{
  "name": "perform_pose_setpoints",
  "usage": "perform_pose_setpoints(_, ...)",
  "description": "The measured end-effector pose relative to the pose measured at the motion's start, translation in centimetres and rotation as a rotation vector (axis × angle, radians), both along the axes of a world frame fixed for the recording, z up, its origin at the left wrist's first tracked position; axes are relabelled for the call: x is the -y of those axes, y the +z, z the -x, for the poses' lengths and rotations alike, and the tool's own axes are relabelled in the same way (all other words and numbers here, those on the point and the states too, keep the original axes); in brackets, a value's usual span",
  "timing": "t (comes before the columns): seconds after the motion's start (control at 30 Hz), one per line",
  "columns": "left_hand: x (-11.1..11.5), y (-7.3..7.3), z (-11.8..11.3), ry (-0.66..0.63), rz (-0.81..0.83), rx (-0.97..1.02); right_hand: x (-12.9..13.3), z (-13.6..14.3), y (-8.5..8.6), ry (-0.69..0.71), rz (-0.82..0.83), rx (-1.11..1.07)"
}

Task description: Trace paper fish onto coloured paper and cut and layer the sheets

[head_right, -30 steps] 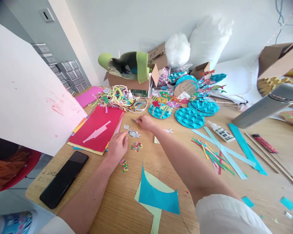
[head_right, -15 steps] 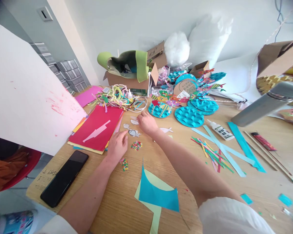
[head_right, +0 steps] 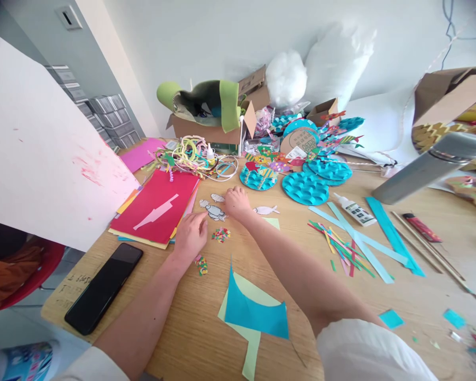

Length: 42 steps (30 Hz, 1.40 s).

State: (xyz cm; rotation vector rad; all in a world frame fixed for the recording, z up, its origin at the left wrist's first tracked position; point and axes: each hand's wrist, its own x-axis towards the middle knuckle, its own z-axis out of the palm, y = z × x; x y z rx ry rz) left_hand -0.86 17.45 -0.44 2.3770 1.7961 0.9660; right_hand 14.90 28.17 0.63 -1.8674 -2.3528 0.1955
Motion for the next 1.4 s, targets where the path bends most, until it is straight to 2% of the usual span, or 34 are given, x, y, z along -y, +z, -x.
perform_pose_setpoints(0.23,-0.1,0.0,0.1,0.009,0.020,-0.011,-0.3,0.6,0.0,-0.080,0.061,-0.054)
perform_pose_setpoints(0.43,0.0,-0.2,-0.1,-0.009,-0.017,-0.012,0.4,0.3,0.0,-0.144,0.071,-0.214)
perform_pose_setpoints(0.53,0.0,-0.3,-0.2,-0.016,-0.069,0.000,0.9,-0.1,0.8,-0.166,0.073,-0.326)
perform_pose_setpoints(0.67,0.1,-0.2,-0.3,-0.043,-0.113,-0.001,2.4,-2.1,2.9,-0.160,0.053,-0.497)
perform_pose_setpoints(0.8,0.4,0.5,-0.6,-0.080,-0.106,-0.017,7.1,-6.4,5.1,-0.146,0.029,-0.673)
perform_pose_setpoints(0.9,0.9,1.6,-1.2,-0.135,-0.072,-0.026,13.0,-10.4,5.8,-0.167,0.026,-0.794)
perform_pose_setpoints(0.93,1.1,2.1,-1.4,-0.151,-0.060,-0.025,15.2,-11.6,5.9,-0.168,0.005,-0.903)
perform_pose_setpoints(1.0,1.7,3.3,-2.0,-0.190,-0.032,-0.020,19.6,-13.5,5.9,-0.204,-0.019,-1.029)
perform_pose_setpoints(1.07,2.6,4.5,-2.5,-0.252,-0.057,-0.008,23.7,-14.6,5.6,-0.295,-0.079,-1.038)
perform_pose_setpoints(1.2,6.2,6.4,-3.1,-0.468,-0.110,-0.028,29.9,-14.7,3.8,-0.414,-0.062,-1.019)
perform_pose_setpoints(1.3,10.5,5.8,-3.1,-0.571,-0.102,-0.016,31.9,-13.6,2.3,-0.344,-0.009,-0.977)
perform_pose_setpoints(1.4,14.8,3.8,-3.2,-0.598,-0.051,0.026,31.8,-12.1,1.8,-0.225,0.023,-0.924)
